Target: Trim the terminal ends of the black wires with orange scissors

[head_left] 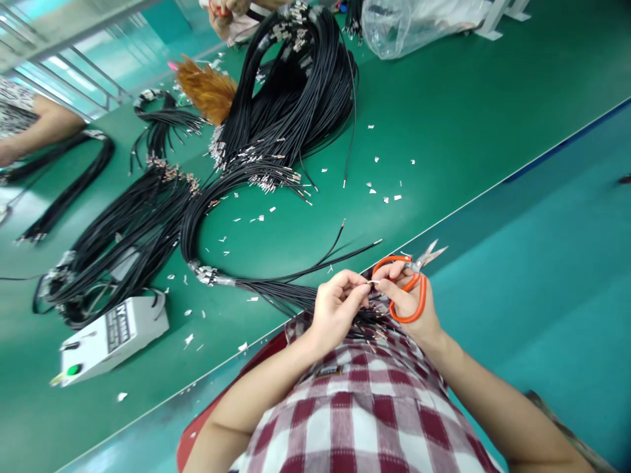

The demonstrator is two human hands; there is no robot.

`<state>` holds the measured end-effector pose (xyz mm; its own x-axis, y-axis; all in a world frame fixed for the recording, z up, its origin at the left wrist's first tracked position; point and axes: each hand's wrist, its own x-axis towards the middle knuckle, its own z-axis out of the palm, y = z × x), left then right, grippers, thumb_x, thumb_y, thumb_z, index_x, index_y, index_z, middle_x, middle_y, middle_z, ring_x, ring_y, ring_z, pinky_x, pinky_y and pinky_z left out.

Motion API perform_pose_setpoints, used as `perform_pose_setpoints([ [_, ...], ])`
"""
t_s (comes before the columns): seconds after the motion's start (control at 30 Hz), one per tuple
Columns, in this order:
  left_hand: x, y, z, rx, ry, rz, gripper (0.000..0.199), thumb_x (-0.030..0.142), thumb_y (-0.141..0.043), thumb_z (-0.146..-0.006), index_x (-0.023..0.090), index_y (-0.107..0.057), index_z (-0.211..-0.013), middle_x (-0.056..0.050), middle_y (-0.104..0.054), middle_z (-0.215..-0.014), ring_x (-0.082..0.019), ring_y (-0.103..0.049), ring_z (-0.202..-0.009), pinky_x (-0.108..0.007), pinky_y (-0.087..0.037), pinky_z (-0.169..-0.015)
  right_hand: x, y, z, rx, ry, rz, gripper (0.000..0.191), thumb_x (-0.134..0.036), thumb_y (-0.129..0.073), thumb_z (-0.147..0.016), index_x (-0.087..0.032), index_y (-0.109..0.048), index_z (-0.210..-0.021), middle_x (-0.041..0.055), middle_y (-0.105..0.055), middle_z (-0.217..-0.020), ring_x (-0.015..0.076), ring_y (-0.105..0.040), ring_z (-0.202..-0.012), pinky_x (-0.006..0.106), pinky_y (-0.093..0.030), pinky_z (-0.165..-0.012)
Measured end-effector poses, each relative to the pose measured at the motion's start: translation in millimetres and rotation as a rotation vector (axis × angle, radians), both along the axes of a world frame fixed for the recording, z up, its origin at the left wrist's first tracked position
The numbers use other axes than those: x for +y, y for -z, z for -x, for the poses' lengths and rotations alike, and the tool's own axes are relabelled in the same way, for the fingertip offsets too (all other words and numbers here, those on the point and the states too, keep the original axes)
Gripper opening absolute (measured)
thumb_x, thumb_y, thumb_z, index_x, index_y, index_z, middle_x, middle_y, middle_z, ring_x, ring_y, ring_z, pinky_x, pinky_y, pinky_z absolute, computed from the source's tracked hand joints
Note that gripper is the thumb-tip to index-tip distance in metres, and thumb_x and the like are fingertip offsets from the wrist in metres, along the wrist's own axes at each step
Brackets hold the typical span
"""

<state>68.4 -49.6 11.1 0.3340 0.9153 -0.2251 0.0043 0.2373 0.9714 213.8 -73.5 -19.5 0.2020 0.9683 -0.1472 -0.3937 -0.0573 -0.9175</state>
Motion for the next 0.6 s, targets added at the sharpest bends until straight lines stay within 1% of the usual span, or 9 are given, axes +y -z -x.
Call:
perform_pose_setpoints([
  [0.07,-0.2,-1.9,0.5,-0.039,0.009,0.057,0.031,0.044,-0.067,-0.087,0.015,-0.06,-0.079,0.002,-0.059,-0.058,-0.005,-0.041,-0.045,-0.018,-0.03,-0.044,0.1,3.5,0.5,-0.034,0.009,-0.032,0.029,-0.029,-0.079,-0.077,-0.024,-0.05,-0.08,-0.002,-0.065,-0.077,0.0149,-0.062,-0.072,0.033,-0.052,-0.081],
  [0.2,1.2,-1.9,1.4,-0.114,0.015,0.121,0.035,0.048,-0.068,-0.085,0.014,-0.06,-0.08,0.001,-0.06,-0.056,-0.004,-0.037,-0.039,-0.017,-0.023,-0.038,2.1,5.7,3.8,0.058,-0.003,-0.013,0.033,-0.031,-0.081,-0.074,-0.025,-0.049,-0.079,-0.0028,-0.065,-0.076,0.0151,-0.062,-0.07,0.033,-0.053,-0.077],
  [0.27,2.8,-0.7,2.0,-0.138,0.027,0.136,0.036,0.048,-0.068,-0.085,0.013,-0.061,-0.081,0.001,-0.061,-0.056,-0.003,-0.036,-0.038,-0.017,-0.022,-0.038,3.0,2.5,5.9,0.113,-0.018,0.018,0.035,-0.033,-0.082,-0.072,-0.025,-0.049,-0.077,-0.003,-0.064,-0.074,0.0151,-0.062,-0.068,0.032,-0.053,-0.074],
  [0.43,6.1,1.4,3.8,-0.18,0.059,0.147,0.034,0.046,-0.068,-0.086,0.013,-0.062,-0.084,0.0,-0.063,-0.057,-0.003,-0.036,-0.038,-0.017,-0.023,-0.038,4.0,-7.0,10.5,0.3,-0.054,0.115,0.036,-0.034,-0.087,-0.065,-0.023,-0.055,-0.076,-0.0035,-0.062,-0.073,0.0128,-0.06,-0.065,0.026,-0.052,-0.063],
  [0.53,6.8,0.8,5.0,-0.199,0.084,0.154,0.035,0.047,-0.066,-0.087,0.013,-0.062,-0.085,0.0,-0.062,-0.056,-0.003,-0.034,-0.038,-0.017,-0.021,-0.038,5.5,-7.8,12.3,0.389,-0.07,0.137,0.035,-0.031,-0.087,-0.064,-0.023,-0.056,-0.077,-0.0035,-0.063,-0.073,0.0122,-0.06,-0.065,0.024,-0.052,-0.061],
  [0.6,7.0,-0.3,5.5,-0.196,0.103,0.173,0.037,0.05,-0.066,-0.086,0.013,-0.062,-0.084,0.001,-0.06,-0.054,-0.003,-0.033,-0.038,-0.017,-0.02,-0.038,7.2,-7.2,12.9,0.406,-0.069,0.146,0.035,-0.029,-0.088,-0.063,-0.023,-0.056,-0.076,-0.0036,-0.063,-0.073,0.012,-0.06,-0.064,0.024,-0.053,-0.059],
])
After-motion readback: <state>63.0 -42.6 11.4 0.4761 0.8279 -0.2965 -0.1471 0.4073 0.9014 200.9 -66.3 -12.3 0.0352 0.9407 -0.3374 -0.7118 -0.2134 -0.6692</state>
